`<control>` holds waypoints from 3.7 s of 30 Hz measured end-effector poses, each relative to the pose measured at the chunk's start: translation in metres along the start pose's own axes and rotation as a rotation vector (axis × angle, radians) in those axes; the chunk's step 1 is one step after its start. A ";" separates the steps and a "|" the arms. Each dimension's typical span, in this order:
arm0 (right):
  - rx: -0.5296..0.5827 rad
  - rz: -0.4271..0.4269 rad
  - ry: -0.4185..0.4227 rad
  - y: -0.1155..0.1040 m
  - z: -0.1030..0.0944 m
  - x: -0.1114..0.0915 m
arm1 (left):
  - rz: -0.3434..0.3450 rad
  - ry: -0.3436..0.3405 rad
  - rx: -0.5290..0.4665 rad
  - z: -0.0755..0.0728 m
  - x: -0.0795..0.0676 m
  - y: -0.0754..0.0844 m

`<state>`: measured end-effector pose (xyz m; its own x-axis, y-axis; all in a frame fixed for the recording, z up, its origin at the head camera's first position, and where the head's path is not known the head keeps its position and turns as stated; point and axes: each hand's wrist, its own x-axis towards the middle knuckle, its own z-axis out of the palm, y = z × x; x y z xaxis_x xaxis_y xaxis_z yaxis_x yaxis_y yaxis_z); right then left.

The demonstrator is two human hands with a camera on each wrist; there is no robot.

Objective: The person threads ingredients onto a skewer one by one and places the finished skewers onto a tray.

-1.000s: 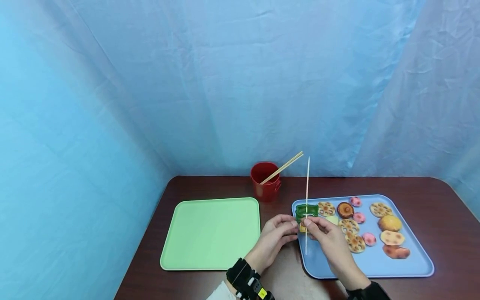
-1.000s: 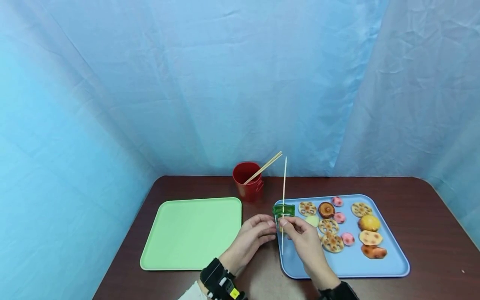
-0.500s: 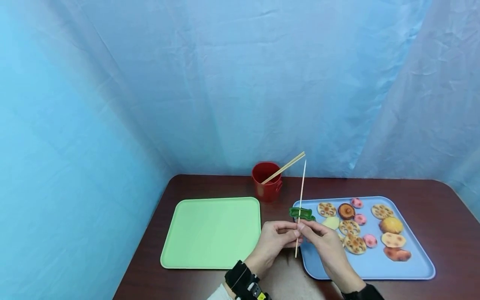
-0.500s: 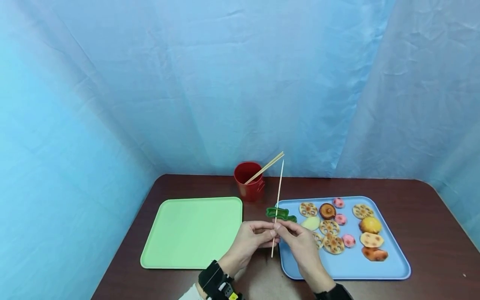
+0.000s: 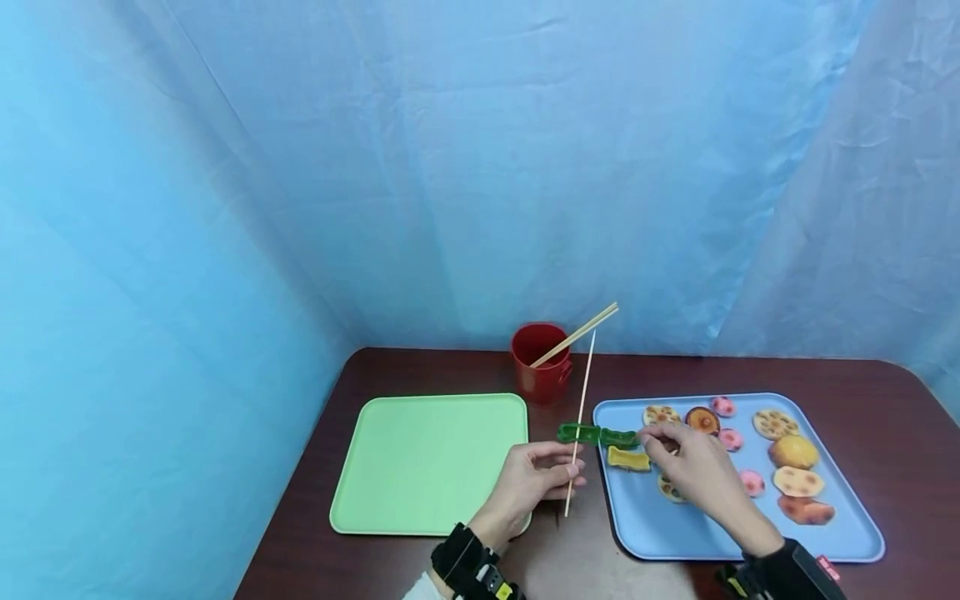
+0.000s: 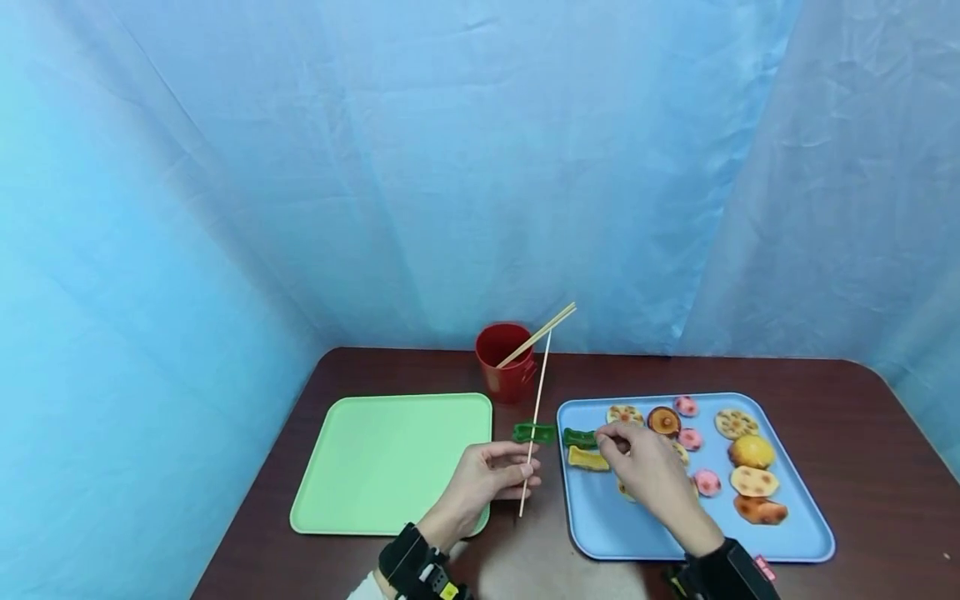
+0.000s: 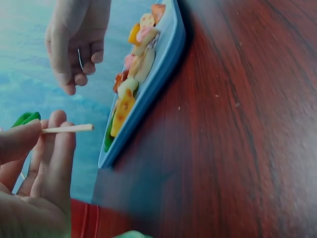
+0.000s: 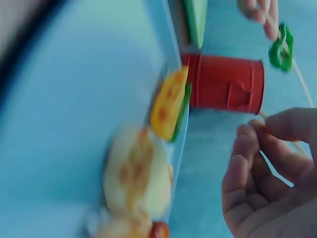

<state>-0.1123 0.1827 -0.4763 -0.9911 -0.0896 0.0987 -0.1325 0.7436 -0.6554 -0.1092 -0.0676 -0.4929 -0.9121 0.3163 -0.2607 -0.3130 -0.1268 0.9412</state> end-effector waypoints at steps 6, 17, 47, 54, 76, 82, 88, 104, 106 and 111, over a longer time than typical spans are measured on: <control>-0.186 -0.083 -0.078 0.006 0.005 0.013 | -0.034 0.043 0.036 -0.009 -0.002 -0.001; -0.282 -0.081 -0.210 0.009 0.019 0.019 | -0.015 0.094 0.048 -0.013 -0.004 -0.006; -0.195 -0.067 -0.221 0.013 0.027 0.017 | -0.017 0.144 0.057 -0.010 0.002 -0.007; -0.056 0.052 -0.210 0.015 0.011 0.015 | 0.002 0.156 0.109 -0.010 0.003 -0.006; 0.573 0.282 -0.079 0.022 -0.017 0.024 | -0.004 0.147 0.048 -0.006 0.000 -0.012; 0.656 0.231 0.000 0.020 -0.023 0.028 | -0.015 0.129 0.056 -0.005 -0.001 -0.011; 0.621 0.215 0.048 0.016 -0.029 0.032 | -0.007 0.124 0.068 -0.005 -0.003 -0.010; 0.634 0.205 0.119 0.006 -0.031 0.042 | -0.038 0.123 0.078 -0.002 -0.004 -0.012; 0.642 0.196 0.121 0.006 -0.031 0.042 | -0.037 0.121 0.077 -0.002 -0.004 -0.013; 0.653 0.164 0.122 0.006 -0.029 0.041 | -0.038 0.125 0.070 -0.001 -0.004 -0.013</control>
<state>-0.1536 0.2025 -0.4548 -0.9955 0.0935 0.0179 -0.0002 0.1854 -0.9827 -0.1014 -0.0682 -0.5037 -0.9271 0.1999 -0.3170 -0.3327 -0.0501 0.9417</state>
